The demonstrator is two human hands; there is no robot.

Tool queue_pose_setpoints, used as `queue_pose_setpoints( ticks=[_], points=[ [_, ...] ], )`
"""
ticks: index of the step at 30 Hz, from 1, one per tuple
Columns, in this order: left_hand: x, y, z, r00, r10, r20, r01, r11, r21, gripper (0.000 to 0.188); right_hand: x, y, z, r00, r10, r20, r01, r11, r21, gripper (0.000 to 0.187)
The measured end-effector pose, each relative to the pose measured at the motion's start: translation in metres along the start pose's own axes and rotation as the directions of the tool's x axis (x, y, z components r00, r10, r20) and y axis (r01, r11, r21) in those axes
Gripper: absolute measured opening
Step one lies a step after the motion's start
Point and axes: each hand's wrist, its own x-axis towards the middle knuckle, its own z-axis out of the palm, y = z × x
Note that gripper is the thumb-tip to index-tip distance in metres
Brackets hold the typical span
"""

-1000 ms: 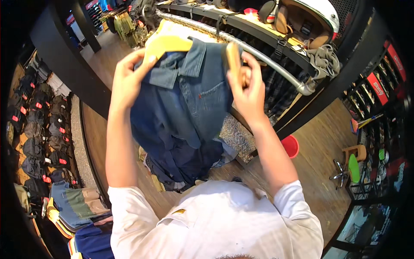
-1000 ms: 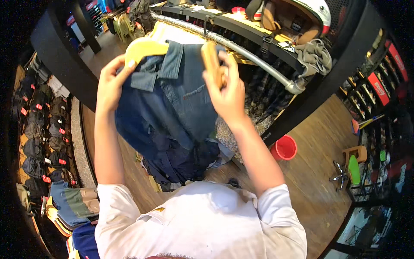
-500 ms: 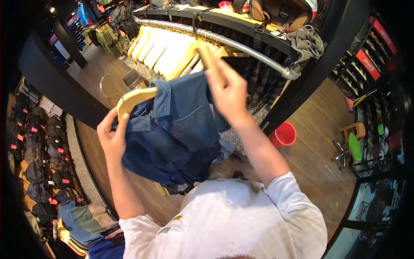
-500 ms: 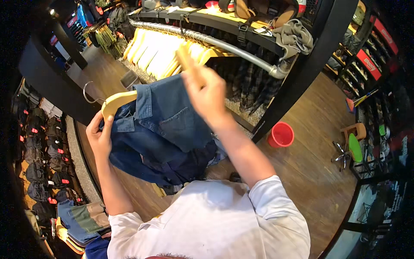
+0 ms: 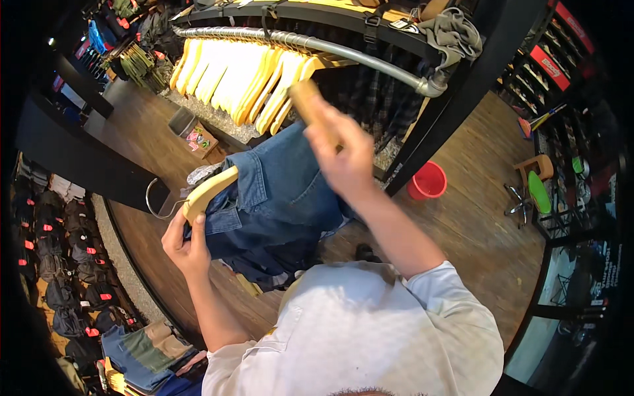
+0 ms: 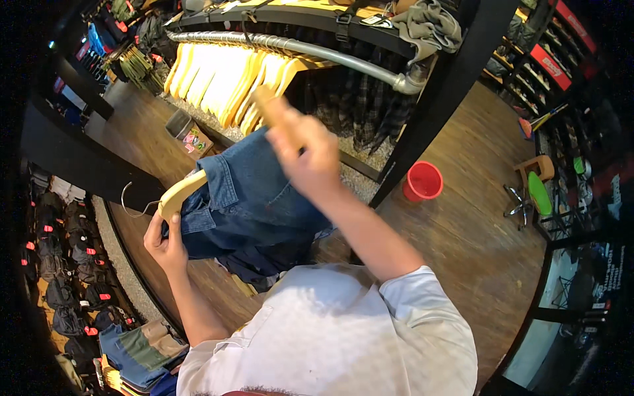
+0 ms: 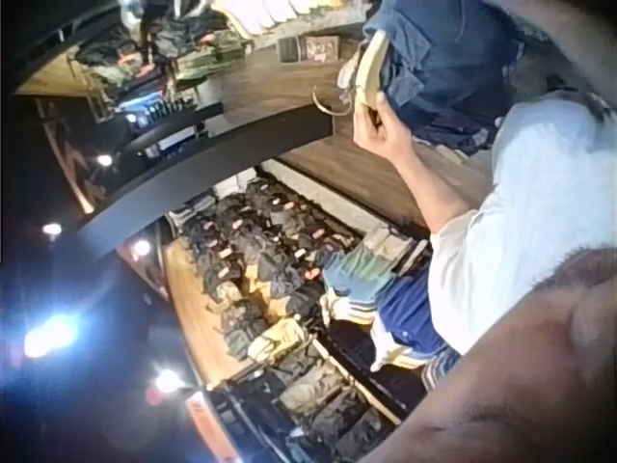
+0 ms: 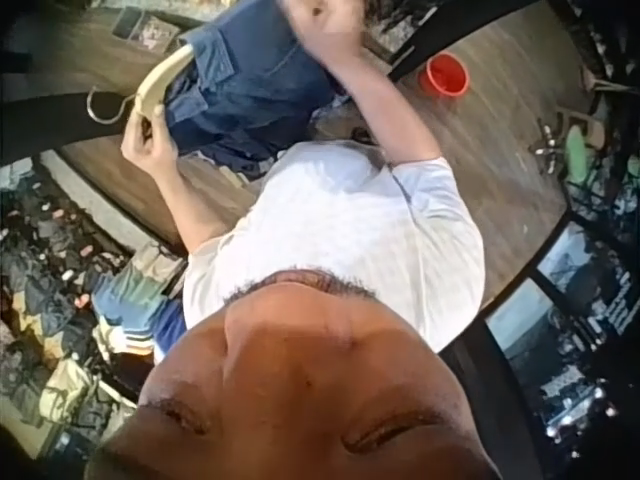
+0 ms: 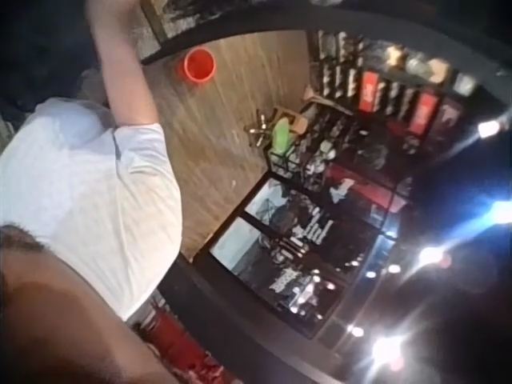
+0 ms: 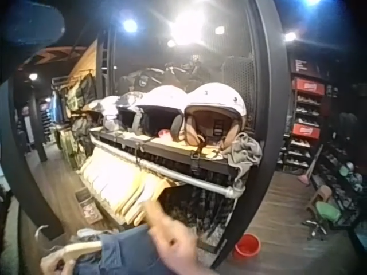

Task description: Brushing and cleaning garments with a hand brush before hanging them on a garment rack.

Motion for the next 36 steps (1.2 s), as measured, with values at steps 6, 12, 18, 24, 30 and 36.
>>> queue_pose_setpoints(
  ticks=[6, 12, 18, 24, 30, 36],
  points=[
    [-0.004, 0.005, 0.011, 0.99, 0.144, 0.006, -0.144, 0.989, -0.029, 0.029, -0.019, 0.023, -0.009, 0.983, -0.099, 0.158, 0.117, 0.987, -0.113, 0.045],
    [-0.015, 0.008, 0.018, 0.995, -0.094, -0.019, 0.092, 0.991, -0.096, 0.03, -0.016, 0.07, -0.036, 0.879, 0.433, 0.201, -0.423, 0.901, -0.093, 0.053],
    [-0.005, 0.016, 0.062, 0.837, -0.539, 0.093, 0.525, 0.743, -0.414, 0.027, -0.051, -0.022, -0.003, 0.857, 0.099, 0.506, -0.212, 0.962, 0.17, 0.066],
    [0.056, 0.01, 0.091, 0.714, -0.52, 0.469, 0.695, 0.441, -0.568, 0.019, -0.052, -0.039, 0.02, 0.879, -0.188, 0.439, 0.13, 0.979, 0.157, 0.058],
    [0.078, -0.004, 0.094, 0.79, -0.364, 0.493, 0.613, 0.463, -0.64, 0.022, -0.108, -0.027, 0.015, 0.518, -0.309, 0.798, 0.248, 0.947, 0.206, 0.044],
    [0.089, 0.008, 0.093, 0.836, -0.319, 0.446, 0.548, 0.459, -0.699, 0.021, -0.07, -0.023, 0.024, 0.432, -0.618, 0.656, 0.352, 0.786, 0.509, 0.022]
  ],
)
